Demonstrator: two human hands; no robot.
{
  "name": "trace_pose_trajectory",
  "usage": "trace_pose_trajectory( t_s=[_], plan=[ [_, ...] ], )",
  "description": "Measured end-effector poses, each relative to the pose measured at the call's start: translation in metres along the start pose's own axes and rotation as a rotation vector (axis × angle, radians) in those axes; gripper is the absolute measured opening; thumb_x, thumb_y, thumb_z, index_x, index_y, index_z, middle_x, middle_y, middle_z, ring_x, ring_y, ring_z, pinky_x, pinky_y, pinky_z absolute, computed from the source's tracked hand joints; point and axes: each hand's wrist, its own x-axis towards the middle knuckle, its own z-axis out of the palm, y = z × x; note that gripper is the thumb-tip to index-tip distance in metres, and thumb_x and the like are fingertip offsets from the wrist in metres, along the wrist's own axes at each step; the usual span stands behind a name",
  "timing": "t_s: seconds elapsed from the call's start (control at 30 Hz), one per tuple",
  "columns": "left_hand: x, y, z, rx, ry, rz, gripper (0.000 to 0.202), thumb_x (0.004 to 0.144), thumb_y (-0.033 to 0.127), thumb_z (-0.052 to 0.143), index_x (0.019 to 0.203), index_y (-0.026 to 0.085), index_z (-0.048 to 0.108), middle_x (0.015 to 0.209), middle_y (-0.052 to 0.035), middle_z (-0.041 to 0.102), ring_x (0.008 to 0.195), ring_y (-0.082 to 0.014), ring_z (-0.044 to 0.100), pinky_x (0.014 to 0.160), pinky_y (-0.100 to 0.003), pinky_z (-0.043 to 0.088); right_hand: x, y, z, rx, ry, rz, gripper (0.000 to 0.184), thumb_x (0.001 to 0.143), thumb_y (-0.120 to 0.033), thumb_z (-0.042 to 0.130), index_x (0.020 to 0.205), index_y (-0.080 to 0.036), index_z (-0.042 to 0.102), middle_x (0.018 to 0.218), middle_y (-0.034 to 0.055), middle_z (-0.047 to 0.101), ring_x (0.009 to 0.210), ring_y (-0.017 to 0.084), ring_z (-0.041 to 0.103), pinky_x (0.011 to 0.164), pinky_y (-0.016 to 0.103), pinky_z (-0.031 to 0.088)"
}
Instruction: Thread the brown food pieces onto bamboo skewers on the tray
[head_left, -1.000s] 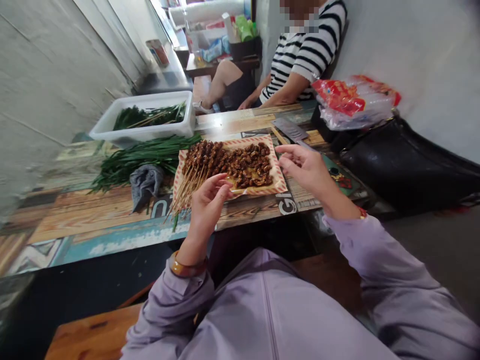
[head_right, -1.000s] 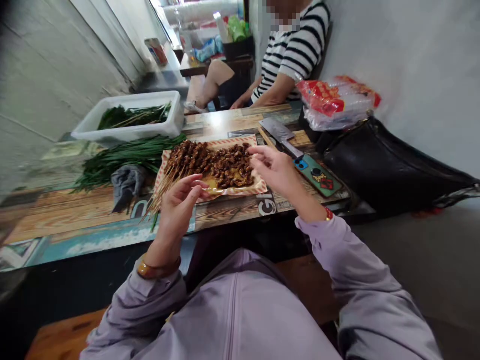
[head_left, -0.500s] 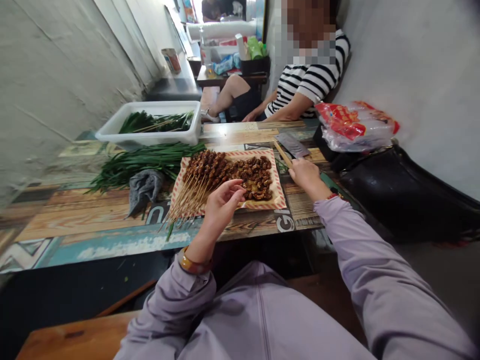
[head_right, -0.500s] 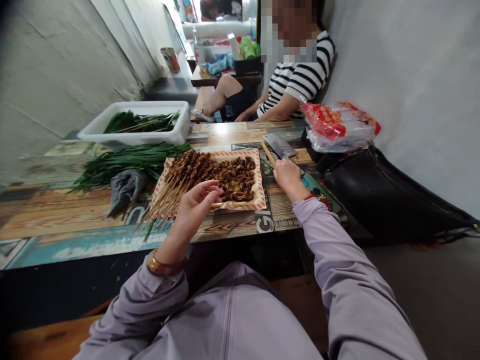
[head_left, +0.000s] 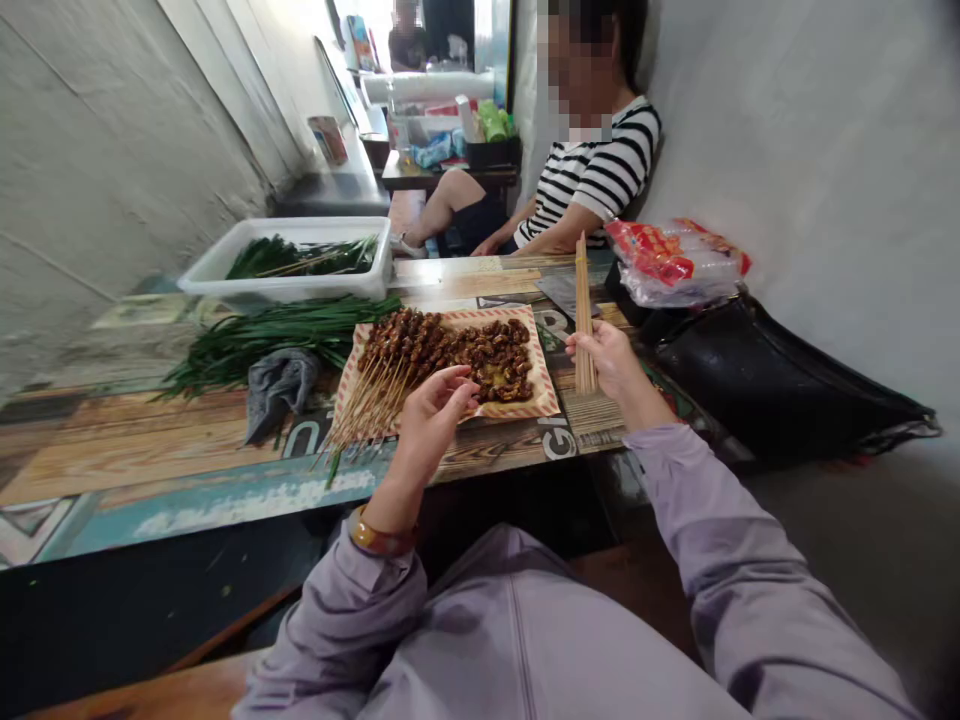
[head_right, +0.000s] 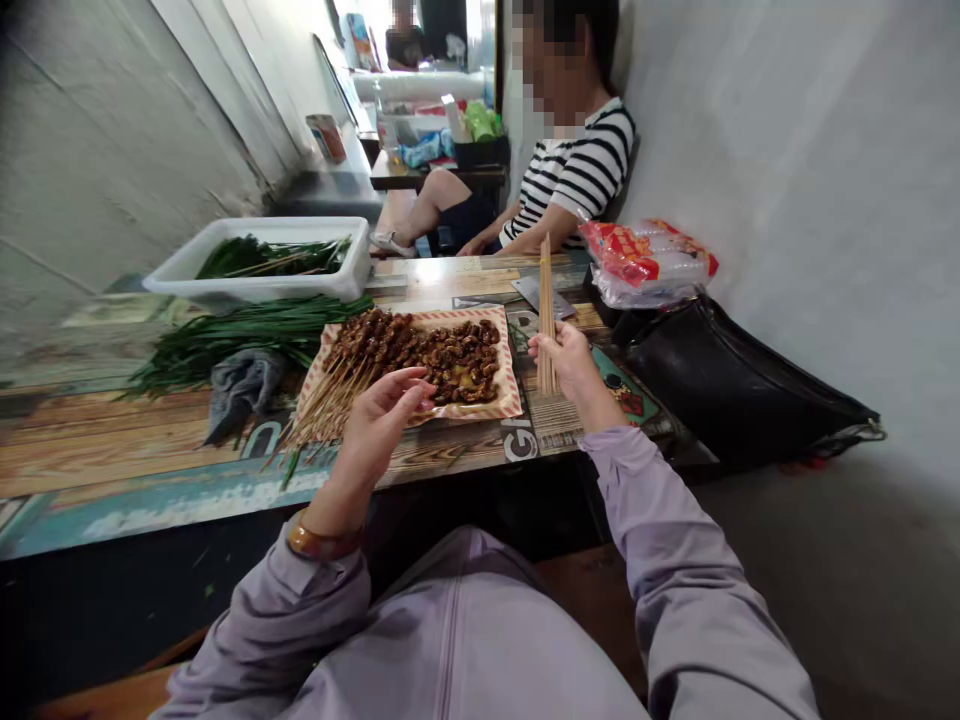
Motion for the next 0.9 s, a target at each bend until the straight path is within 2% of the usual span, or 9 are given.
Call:
trace_pose_trajectory(
  t_s=[0.07, 0.17, 0.4, 0.57, 0.9],
  plan=[
    [0.0, -0.003, 0.006, -0.004, -0.034, 0.023, 0.042, 0.079, 0.039, 0.068, 0.113, 0.014, 0.063, 0.089, -0.0049, 0.068, 0.072, -0.0115, 0.063, 0.07, -0.026, 0.051, -0.015, -0.009, 0.009, 0.188, -0.045, 0.011, 0.036, 0.062, -0.036, 0.077, 0.087, -0.02, 0.057, 0.075, -0.0017, 0.068, 0.064, 0.011, 0.063, 0.057, 0.023, 0.05],
    [-0.003, -0.008, 0.013, 0.02, -0.07, 0.113, 0.045, 0.079, 0.034, 0.068, 0.119, 0.016, 0.06, 0.092, -0.0053, 0.067, 0.079, -0.0129, 0.063, 0.075, -0.026, 0.05, -0.037, -0.02, 0.029, 0.333, -0.117, 0.041, 0.038, 0.06, -0.035, 0.082, 0.089, -0.021, 0.062, 0.079, -0.001, 0.071, 0.07, 0.013, 0.065, 0.06, 0.025, 0.053],
    [-0.017, -0.007, 0.011, 0.146, -0.09, 0.228, 0.05, 0.08, 0.025, 0.065, 0.127, 0.015, 0.053, 0.089, -0.0041, 0.066, 0.08, -0.0123, 0.062, 0.078, -0.026, 0.048, -0.064, -0.034, 0.074, 0.383, -0.154, 0.099, 0.039, 0.059, -0.035, 0.085, 0.085, -0.02, 0.06, 0.08, -0.0012, 0.071, 0.071, 0.013, 0.066, 0.061, 0.025, 0.055],
    [-0.021, -0.004, 0.005, 0.157, -0.065, 0.245, 0.049, 0.079, 0.022, 0.065, 0.126, 0.015, 0.053, 0.082, -0.0012, 0.065, 0.077, -0.0116, 0.06, 0.077, -0.026, 0.048, -0.073, -0.032, 0.086, 0.366, -0.124, 0.055, 0.039, 0.06, -0.034, 0.083, 0.086, -0.02, 0.058, 0.074, -0.0052, 0.064, 0.067, 0.012, 0.064, 0.06, 0.025, 0.054],
    [-0.023, -0.006, -0.004, 0.104, -0.077, 0.186, 0.051, 0.077, 0.017, 0.064, 0.126, 0.011, 0.053, 0.075, 0.0005, 0.062, 0.071, -0.011, 0.059, 0.075, -0.026, 0.047, -0.078, -0.031, 0.099, 0.31, -0.113, 0.047, 0.039, 0.06, -0.036, 0.082, 0.087, -0.02, 0.057, 0.075, -0.0047, 0.063, 0.066, 0.012, 0.065, 0.057, 0.026, 0.055]
  ],
)
